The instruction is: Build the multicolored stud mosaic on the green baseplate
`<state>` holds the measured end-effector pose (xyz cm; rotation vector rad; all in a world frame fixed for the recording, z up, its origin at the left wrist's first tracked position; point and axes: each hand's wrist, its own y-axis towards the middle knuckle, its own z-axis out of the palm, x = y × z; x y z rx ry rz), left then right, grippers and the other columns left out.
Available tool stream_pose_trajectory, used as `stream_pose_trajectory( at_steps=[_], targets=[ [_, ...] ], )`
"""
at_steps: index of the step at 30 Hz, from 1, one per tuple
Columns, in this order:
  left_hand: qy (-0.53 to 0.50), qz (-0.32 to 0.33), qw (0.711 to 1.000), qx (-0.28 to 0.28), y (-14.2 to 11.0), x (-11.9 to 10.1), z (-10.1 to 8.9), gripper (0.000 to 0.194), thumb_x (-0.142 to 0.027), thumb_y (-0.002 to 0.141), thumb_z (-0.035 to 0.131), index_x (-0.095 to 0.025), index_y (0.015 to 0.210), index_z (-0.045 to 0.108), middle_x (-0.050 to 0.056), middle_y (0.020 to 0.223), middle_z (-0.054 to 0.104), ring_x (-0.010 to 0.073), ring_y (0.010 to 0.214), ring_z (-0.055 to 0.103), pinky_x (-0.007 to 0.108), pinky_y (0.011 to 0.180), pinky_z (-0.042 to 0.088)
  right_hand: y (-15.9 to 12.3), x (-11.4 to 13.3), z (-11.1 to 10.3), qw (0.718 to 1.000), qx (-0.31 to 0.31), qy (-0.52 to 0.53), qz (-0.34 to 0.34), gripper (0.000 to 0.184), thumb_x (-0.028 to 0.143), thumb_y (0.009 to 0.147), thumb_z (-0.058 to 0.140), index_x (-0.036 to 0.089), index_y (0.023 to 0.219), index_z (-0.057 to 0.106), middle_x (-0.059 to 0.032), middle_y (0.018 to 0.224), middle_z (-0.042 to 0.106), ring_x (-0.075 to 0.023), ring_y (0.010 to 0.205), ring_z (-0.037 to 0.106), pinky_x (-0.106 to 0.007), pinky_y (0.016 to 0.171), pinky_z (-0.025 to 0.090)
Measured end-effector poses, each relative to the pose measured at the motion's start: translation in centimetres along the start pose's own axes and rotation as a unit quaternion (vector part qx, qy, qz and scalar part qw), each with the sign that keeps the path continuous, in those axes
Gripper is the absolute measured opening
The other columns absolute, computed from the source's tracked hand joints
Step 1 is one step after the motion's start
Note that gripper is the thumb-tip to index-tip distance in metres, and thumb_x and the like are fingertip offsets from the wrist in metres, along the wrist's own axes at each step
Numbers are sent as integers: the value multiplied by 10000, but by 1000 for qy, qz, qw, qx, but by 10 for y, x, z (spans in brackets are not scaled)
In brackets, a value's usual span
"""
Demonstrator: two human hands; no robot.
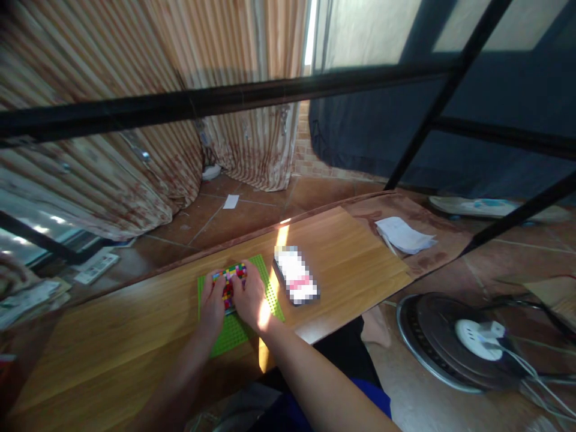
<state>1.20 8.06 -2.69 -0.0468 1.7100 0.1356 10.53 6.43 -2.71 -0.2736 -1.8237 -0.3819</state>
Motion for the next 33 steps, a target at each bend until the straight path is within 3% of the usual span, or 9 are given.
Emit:
stream_pose_trajectory(
  at_steps=[12,18,24,28,33],
  targets=[
    [-22,-32,999,-9,-4,-3,1,257,-416,824,515,-217,977,573,23,957,617,178,910,585,310,849,475,-4,0,-2,1000,-1,16,-8,412,301,865,523,177,1258,517,-112,1170,626,-235,1061,596,-389,961,448],
    [-145,-74,986,22,-4,1,0,328,-440,777,547,-220,1020,556,15,1004,618,167,904,610,299,807,498,2,-10,-7,994,45,95,10,414,350,831,558,211,1220,536,-63,1121,634,-208,1019,598,-355,932,460],
    [-217,-83,970,65,-8,-2,-4,466,-222,604,617,-216,1067,557,3,975,637,160,863,611,267,762,491,8,-20,-20,962,138,227,60,440,260,746,523,235,1184,567,-22,1094,646,-233,1020,592,-350,857,492],
    [-199,-86,974,60,-9,-4,-3,532,-173,556,598,-222,1084,550,-15,905,634,152,812,598,250,714,479,10,-25,-20,966,145,206,51,568,209,667,528,239,1234,531,-14,1081,646,-235,998,588,-334,834,491],
    [-194,-90,975,58,-8,-5,-1,500,-161,535,595,-210,1031,557,-25,850,624,141,771,577,238,680,468,12,-31,-17,971,140,190,48,561,199,644,515,242,1203,532,-10,1044,643,-223,961,584,-318,800,492]
  ],
)
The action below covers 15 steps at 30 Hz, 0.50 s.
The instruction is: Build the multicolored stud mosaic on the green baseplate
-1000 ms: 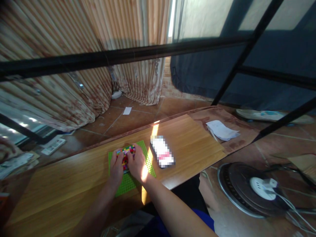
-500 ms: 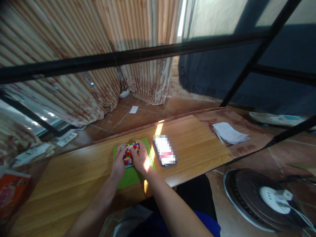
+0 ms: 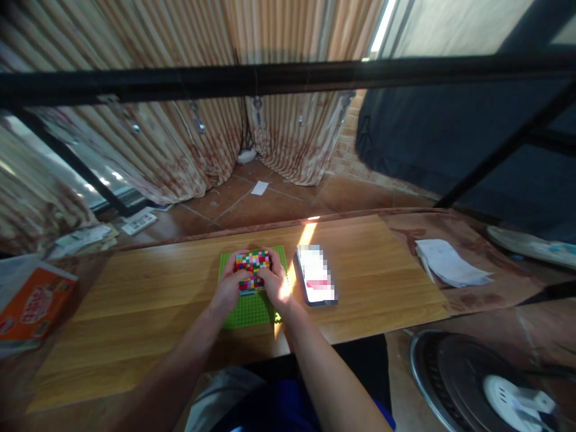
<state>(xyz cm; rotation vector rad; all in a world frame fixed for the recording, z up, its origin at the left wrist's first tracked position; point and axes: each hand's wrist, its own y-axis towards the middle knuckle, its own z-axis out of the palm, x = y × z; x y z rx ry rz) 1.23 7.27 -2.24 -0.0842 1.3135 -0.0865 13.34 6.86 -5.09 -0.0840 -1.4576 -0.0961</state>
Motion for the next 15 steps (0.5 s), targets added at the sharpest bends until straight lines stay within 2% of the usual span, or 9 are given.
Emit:
stream_pose_trajectory(
  at_steps=[5,12,15],
  targets=[
    [19,2,1000,-16,-1,-2,2,429,-172,535,576,-199,962,555,-33,760,587,129,689,540,230,624,446,0,4,3,1000,-4,-11,-5,551,190,630,498,234,1179,516,-13,1023,620,-206,930,570,-303,779,482],
    [37,13,999,-34,-1,-3,6,397,-168,535,554,-202,930,558,-36,743,569,127,675,520,234,627,442,1,5,5,999,-21,-30,-10,515,201,633,493,236,1147,514,-4,968,606,-194,871,563,-306,762,475],
    [36,22,998,-40,-2,-3,7,381,-165,531,550,-206,909,572,-34,760,579,132,697,531,235,637,446,1,5,3,999,-8,-37,0,511,209,645,504,257,1153,522,1,983,619,-202,897,571,-308,757,483]
  ],
)
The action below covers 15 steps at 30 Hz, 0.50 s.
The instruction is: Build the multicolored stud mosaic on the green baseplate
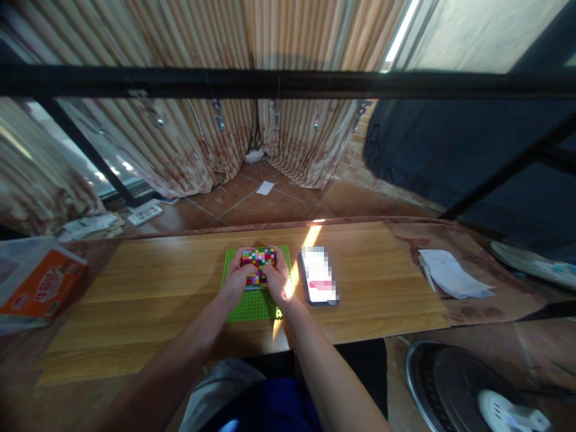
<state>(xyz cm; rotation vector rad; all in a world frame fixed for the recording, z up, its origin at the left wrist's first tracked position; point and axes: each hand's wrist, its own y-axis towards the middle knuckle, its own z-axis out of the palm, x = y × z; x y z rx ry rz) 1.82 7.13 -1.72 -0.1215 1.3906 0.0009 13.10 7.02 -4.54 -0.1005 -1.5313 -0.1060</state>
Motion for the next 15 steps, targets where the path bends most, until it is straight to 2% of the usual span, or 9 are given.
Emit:
stream_pose_trajectory(
  at_steps=[9,15],
  targets=[
    [-8,2,1000,-4,0,1,0,373,-156,540,557,-214,908,580,-33,819,597,140,768,555,250,723,457,-2,9,4,999,-17,-25,25,460,218,670,532,241,1129,535,-2,944,611,-187,864,570,-297,755,465],
    [3,5,1000,-8,0,2,0,357,-163,543,553,-211,895,584,-25,831,602,155,788,564,266,741,465,-4,7,2,1000,0,-6,6,492,228,676,542,243,1167,514,-1,963,611,-184,876,572,-291,766,470]
  ],
)
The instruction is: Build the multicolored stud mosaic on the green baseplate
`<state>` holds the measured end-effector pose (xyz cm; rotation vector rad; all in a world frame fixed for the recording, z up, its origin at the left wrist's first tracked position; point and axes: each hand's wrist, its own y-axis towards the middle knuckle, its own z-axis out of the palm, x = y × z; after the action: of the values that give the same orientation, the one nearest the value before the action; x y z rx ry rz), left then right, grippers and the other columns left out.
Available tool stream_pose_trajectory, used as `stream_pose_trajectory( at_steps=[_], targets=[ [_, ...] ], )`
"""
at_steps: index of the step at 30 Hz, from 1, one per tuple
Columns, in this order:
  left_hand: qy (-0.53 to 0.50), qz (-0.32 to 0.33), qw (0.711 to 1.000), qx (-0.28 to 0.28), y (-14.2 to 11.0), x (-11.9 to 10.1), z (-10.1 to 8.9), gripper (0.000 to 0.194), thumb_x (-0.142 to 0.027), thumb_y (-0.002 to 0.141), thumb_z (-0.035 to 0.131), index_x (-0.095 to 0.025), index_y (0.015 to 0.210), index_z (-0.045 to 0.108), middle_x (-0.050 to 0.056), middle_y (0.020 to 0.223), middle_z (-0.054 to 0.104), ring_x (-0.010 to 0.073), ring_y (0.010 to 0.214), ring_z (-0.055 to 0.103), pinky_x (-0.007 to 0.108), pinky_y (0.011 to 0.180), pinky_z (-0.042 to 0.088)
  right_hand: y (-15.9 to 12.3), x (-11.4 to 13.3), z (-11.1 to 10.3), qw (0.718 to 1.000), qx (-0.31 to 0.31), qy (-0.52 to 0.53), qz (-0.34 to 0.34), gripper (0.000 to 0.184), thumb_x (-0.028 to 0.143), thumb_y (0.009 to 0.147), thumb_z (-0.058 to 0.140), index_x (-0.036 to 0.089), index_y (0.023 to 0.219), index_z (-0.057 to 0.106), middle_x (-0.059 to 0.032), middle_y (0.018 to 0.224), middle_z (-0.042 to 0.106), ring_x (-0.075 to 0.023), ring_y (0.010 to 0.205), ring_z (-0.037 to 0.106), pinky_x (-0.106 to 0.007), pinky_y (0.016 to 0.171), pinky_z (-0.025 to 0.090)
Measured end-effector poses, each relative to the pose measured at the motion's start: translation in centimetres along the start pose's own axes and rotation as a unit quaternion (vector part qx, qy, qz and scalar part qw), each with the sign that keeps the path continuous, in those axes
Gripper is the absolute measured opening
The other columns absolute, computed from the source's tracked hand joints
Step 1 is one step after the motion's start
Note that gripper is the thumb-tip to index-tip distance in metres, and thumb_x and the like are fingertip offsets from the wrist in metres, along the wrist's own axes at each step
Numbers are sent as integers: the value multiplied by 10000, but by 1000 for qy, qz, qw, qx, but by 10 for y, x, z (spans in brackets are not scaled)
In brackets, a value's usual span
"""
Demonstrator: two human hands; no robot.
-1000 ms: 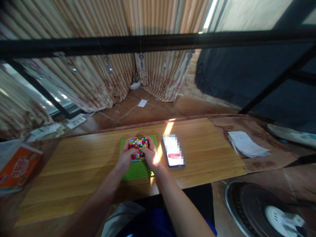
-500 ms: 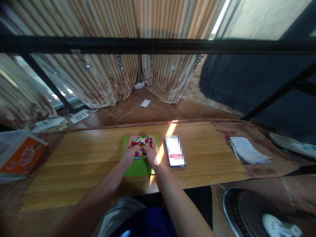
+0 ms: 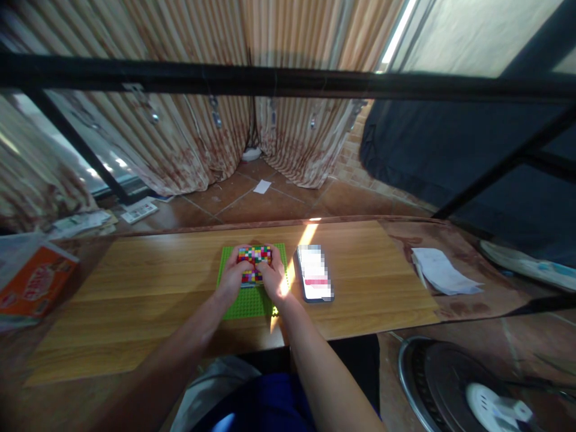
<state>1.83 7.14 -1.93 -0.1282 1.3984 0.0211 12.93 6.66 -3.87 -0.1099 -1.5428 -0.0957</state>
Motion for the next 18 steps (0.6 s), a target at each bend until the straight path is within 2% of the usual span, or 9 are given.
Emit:
stream_pose_trajectory(
  at_steps=[10,18],
  targets=[
    [-11,-5,1000,2,0,1,1,354,-156,553,539,-204,903,572,-30,785,594,142,731,550,256,697,458,4,-12,-2,1000,8,-9,-13,525,234,687,553,247,1208,493,-10,1012,625,-186,876,586,-301,780,484],
    [4,-6,1000,6,-2,-4,1,344,-168,570,537,-207,910,569,-33,756,575,139,705,532,247,662,447,2,-11,-3,1000,27,6,0,516,242,694,541,243,1205,474,-21,1050,597,-182,874,576,-305,773,484]
  ],
)
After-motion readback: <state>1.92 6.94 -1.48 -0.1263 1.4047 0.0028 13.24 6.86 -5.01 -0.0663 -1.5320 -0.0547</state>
